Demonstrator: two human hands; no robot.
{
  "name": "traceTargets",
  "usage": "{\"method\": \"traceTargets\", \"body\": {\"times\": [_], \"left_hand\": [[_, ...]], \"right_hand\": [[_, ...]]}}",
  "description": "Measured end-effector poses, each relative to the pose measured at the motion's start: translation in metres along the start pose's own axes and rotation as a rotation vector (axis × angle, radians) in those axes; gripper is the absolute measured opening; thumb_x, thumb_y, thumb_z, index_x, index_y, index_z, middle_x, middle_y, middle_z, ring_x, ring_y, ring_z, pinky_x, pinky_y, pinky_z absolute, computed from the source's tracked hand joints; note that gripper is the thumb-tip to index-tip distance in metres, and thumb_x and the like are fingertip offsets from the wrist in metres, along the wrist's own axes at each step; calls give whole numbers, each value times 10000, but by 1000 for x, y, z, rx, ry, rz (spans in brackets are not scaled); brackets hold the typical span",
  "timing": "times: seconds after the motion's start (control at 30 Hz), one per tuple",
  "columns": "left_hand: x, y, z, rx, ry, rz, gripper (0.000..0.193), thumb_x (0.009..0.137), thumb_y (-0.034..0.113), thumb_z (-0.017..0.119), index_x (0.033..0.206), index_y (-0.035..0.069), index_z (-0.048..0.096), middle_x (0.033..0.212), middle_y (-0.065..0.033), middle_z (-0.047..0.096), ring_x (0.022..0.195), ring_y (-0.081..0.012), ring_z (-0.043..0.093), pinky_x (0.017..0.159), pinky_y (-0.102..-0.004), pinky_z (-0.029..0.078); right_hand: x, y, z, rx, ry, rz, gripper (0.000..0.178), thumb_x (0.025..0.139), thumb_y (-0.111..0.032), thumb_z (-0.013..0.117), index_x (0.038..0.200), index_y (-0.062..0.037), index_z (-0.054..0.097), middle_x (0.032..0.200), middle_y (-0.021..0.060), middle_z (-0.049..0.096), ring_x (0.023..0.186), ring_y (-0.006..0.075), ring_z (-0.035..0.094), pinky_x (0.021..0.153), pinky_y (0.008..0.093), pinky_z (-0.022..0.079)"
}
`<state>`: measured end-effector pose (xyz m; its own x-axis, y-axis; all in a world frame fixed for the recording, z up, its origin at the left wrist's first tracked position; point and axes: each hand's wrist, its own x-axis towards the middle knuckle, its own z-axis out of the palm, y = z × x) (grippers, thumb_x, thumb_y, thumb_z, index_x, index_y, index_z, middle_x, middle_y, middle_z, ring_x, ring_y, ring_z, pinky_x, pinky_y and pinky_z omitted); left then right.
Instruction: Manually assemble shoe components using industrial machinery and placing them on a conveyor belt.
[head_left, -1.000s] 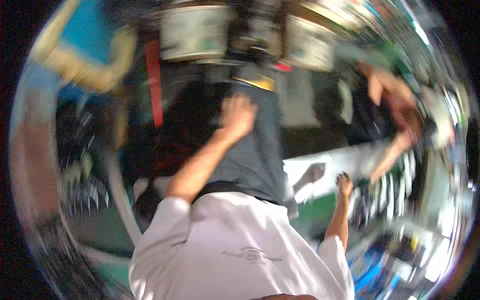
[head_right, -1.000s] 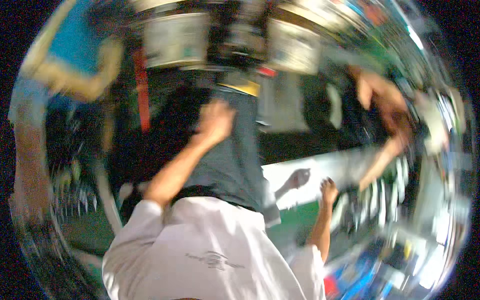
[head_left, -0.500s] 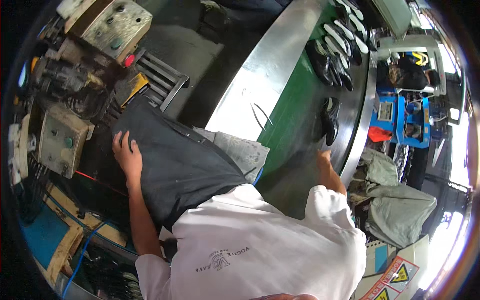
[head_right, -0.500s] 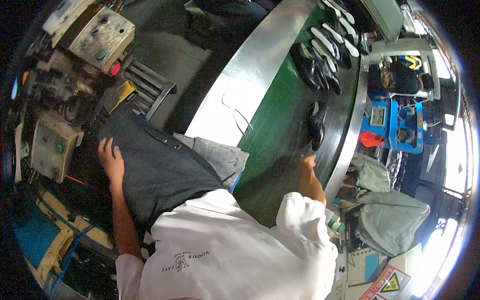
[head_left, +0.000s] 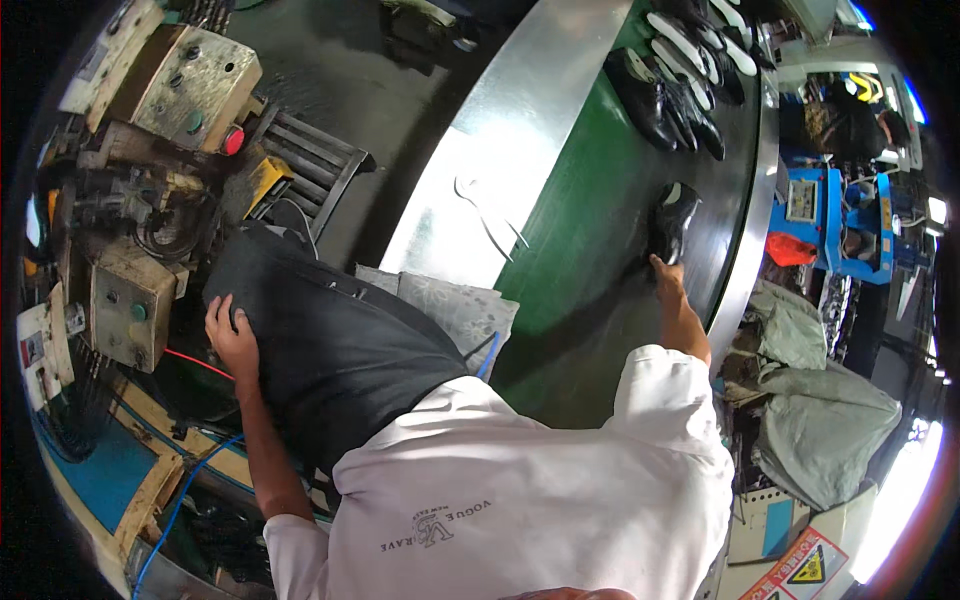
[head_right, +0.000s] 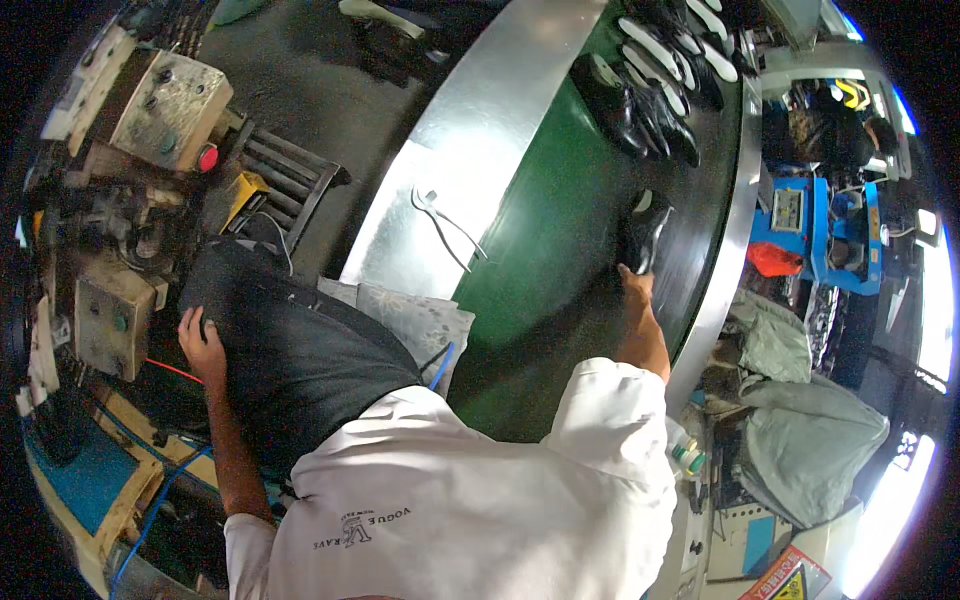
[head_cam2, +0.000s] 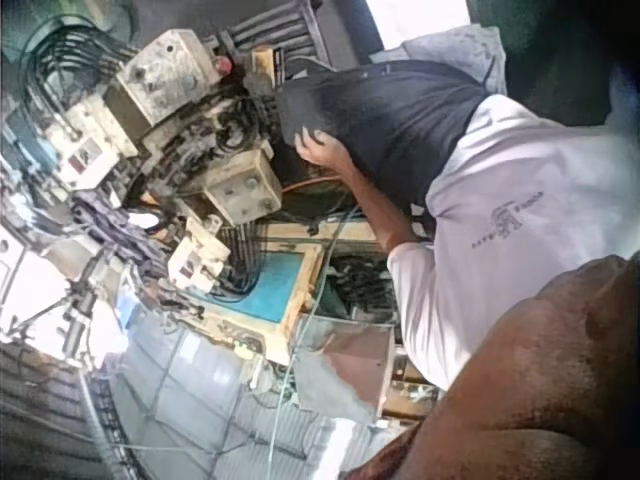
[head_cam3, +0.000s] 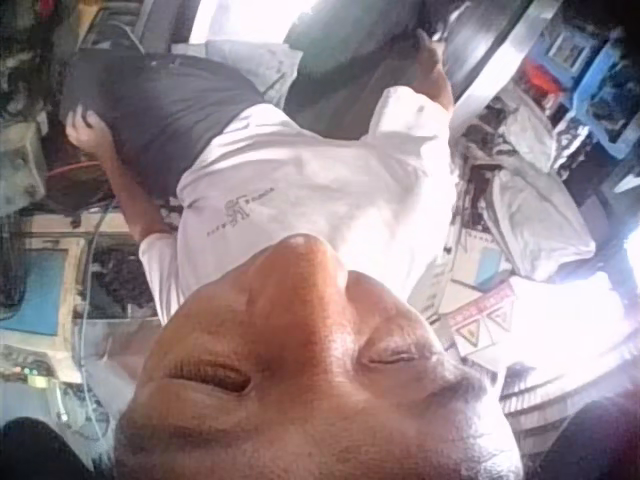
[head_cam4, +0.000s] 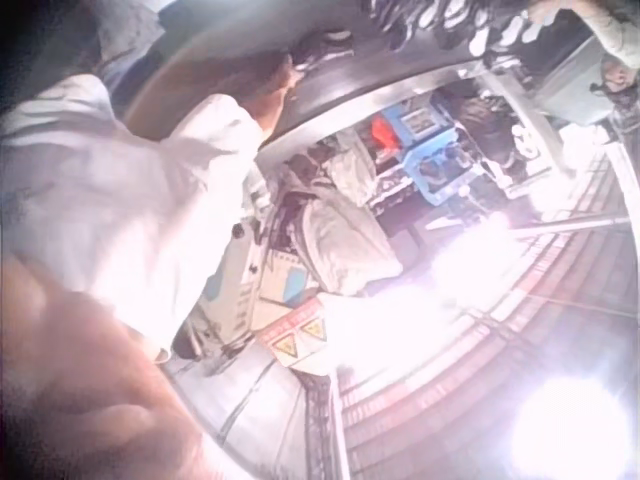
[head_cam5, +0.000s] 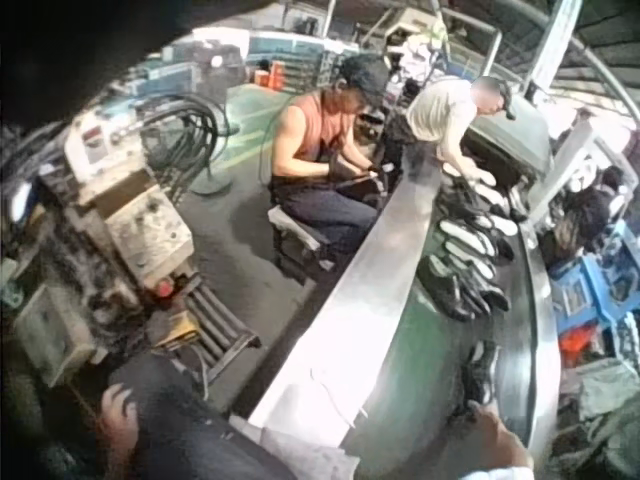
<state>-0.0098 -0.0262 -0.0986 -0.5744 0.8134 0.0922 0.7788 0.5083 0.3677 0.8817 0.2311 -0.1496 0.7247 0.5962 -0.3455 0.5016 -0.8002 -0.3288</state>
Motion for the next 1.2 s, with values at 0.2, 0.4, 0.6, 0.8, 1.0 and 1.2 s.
{"method": "traceTargets", "body": {"times": [0.2,0.4,0.6,0.8,1.0,1.2], "left_hand": [[12,-6,18,76,13,82,374,995,147,643,1353,63,707,1482,-184,590,1374,-418,532,1161,-530,424],[19,1,29,26,42,92,365,988,144,658,1343,74,709,1478,-168,597,1375,-403,536,1148,-527,430],[26,-5,27,-21,-43,110,353,1045,149,633,1387,79,679,1510,-172,566,1415,-401,499,1178,-530,414],[31,52,-5,-385,23,113,322,993,7,591,1288,18,719,1247,-188,702,1164,-381,675,1029,-440,526],[31,157,-62,-957,-92,191,326,1097,57,589,1408,-29,640,1336,-140,688,1249,-228,684,1100,-352,513],[2,232,-148,-834,91,540,612,885,56,834,1467,80,649,1523,-234,490,1391,-416,540,1116,-480,522]], "right_hand": [[-53,3,43,309,127,106,541,835,-232,857,1240,60,646,1115,186,676,919,305,691,821,527,662],[-153,36,15,1398,-732,472,493,954,-65,745,1384,21,520,1384,262,604,1259,492,625,915,555,648],[-253,10,40,1503,-936,475,457,982,-24,720,1377,26,494,1395,257,574,1236,503,631,922,549,637],[-317,-72,47,1136,-1379,58,558,984,-112,759,1448,44,492,1385,246,625,1221,413,691,925,468,668],[-393,-184,67,942,-1685,-171,633,958,-81,762,1490,76,458,1373,248,650,1218,398,716,954,459,680],[-469,-255,91,721,-1938,-277,616,942,-67,765,1483,72,506,1353,228,684,1217,374,720,1010,443,645]]}}
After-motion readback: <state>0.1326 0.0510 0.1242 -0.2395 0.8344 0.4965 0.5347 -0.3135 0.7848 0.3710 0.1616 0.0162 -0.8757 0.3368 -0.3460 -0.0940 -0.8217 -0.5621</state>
